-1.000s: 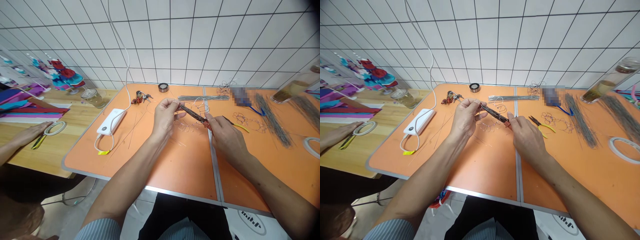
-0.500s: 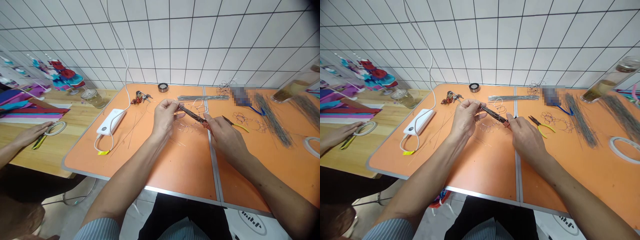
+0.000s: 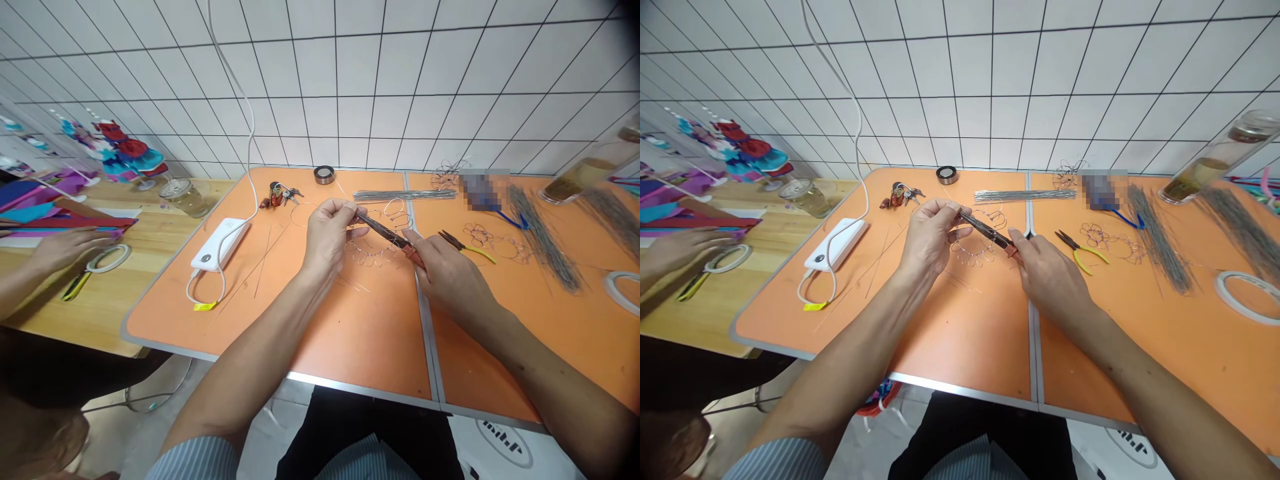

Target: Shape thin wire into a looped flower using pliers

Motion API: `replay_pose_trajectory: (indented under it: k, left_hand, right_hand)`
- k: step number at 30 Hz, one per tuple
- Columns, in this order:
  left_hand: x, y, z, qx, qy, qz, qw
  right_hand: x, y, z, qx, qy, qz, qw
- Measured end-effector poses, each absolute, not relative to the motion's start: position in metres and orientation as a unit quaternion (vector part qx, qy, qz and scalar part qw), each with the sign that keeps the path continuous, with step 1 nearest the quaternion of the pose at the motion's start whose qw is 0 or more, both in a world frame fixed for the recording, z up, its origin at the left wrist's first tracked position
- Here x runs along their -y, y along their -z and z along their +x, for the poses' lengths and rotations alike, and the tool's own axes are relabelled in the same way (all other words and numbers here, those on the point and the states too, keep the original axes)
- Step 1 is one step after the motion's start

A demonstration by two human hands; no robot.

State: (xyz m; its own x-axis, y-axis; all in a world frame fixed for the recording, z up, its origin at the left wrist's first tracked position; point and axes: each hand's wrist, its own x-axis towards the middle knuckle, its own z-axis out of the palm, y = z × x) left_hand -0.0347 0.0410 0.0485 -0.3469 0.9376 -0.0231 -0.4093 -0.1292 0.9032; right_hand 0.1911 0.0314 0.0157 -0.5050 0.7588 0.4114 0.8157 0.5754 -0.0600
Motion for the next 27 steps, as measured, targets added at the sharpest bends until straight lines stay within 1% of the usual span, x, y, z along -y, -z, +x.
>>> replay_pose_trajectory:
  k: [5,13,21,27]
  left_hand:
    - [-0.0410,-0.0468,-0.0337,-0.443,-0.689,0.310,0.482]
    - [-0.0405,-0.0475,-0.0365,-0.442,-0.685,0.324,0.480]
    - [-0.0386,-0.0503,-0.0364,-0.426,-0.669,0.365,0.487]
    - [-0.0382,-0.0529,-0.0362,-0.431,-0.672,0.347,0.493]
  right_hand:
    - [-0.0315,-0.0134,0.1912,0.862,0.046,-0.464,0.200]
    - [-0.0324,-0.0129,0.1903,0.859,0.071,-0.466,0.201]
    - [-0.0362,-0.0107,0.1937,0.860,-0.030,-0.451,0.237]
    - [-0.0350,-0.0121,0.1911,0.853,-0.038,-0.457,0.249]
